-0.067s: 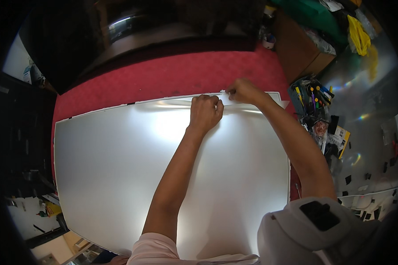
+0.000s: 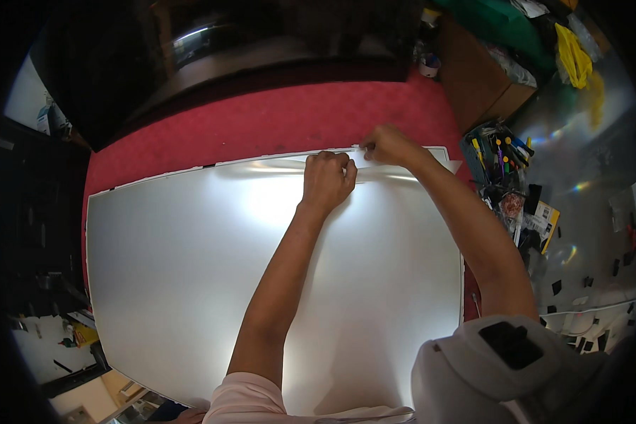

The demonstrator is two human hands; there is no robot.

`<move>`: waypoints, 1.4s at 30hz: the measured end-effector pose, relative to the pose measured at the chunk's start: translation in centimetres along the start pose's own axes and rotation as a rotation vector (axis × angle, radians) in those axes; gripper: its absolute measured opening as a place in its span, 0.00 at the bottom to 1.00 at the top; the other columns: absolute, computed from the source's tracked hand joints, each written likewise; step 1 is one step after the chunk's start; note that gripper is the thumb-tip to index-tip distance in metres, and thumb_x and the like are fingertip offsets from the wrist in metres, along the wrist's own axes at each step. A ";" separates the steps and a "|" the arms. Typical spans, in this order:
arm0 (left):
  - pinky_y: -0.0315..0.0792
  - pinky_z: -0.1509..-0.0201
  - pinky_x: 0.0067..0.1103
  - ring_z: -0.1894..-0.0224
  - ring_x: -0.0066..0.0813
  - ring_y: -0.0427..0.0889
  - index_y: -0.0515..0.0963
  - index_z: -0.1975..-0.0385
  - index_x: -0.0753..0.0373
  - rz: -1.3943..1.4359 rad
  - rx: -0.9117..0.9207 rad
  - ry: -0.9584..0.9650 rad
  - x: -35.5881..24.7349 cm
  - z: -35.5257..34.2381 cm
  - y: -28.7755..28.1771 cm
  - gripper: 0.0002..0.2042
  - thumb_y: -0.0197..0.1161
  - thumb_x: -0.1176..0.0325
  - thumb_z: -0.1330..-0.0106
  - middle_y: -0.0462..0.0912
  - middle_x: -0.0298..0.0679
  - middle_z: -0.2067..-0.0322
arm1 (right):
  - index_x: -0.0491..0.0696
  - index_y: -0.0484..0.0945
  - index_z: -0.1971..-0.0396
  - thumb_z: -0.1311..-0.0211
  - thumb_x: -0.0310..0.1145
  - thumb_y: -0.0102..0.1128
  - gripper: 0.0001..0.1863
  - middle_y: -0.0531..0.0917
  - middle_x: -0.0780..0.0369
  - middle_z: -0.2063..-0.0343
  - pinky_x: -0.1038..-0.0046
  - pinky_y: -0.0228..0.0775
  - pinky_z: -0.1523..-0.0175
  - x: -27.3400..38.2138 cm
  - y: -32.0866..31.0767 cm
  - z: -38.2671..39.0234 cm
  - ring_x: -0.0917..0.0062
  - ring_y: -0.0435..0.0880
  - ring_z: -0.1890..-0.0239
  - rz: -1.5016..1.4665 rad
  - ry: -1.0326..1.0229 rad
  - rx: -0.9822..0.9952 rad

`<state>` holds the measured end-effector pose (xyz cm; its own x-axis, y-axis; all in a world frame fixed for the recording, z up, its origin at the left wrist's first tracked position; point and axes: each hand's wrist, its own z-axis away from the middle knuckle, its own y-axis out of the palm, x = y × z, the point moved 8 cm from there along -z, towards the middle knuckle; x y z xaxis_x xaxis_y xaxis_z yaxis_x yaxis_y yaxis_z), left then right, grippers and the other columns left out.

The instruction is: The person works on the edge of a large monitor panel, using a small tool to pry or secure components along the bezel and applying a piece of tape to the top edge.

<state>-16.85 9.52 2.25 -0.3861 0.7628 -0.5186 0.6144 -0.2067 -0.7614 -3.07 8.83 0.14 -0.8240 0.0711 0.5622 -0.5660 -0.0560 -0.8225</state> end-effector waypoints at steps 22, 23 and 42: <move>0.68 0.60 0.38 0.68 0.46 0.77 0.77 0.79 0.66 -0.002 0.049 -0.041 0.4 -0.1 0.3 0.09 0.55 0.68 0.43 0.81 0.45 0.77 | 0.43 0.81 0.74 0.51 0.25 0.57 0.05 0.83 0.51 0.70 0.64 0.74 0.58 -3.6 2.9 -2.6 0.62 0.83 0.64 -0.009 0.128 0.074; 0.68 0.60 0.38 0.68 0.46 0.77 0.77 0.79 0.66 0.003 0.066 -0.048 0.4 -0.2 0.5 0.09 0.55 0.68 0.43 0.81 0.45 0.78 | 0.43 0.81 0.74 0.51 0.25 0.58 0.05 0.84 0.52 0.71 0.65 0.74 0.59 -3.9 3.1 -2.6 0.63 0.83 0.65 -0.026 0.120 0.089; 0.69 0.58 0.37 0.67 0.48 0.76 0.78 0.80 0.67 0.007 0.065 -0.058 0.6 -0.5 0.3 0.08 0.57 0.69 0.46 0.81 0.47 0.77 | 0.40 0.82 0.69 0.59 0.21 0.71 0.13 0.85 0.55 0.68 0.70 0.75 0.56 -2.4 1.0 -0.5 0.69 0.84 0.63 -0.208 0.002 0.032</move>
<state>-16.54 10.18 1.91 -0.4224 0.7246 -0.5446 0.5720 -0.2530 -0.7802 -1.65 9.11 -2.06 -0.6896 0.0866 0.7190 -0.7242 -0.0711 -0.6859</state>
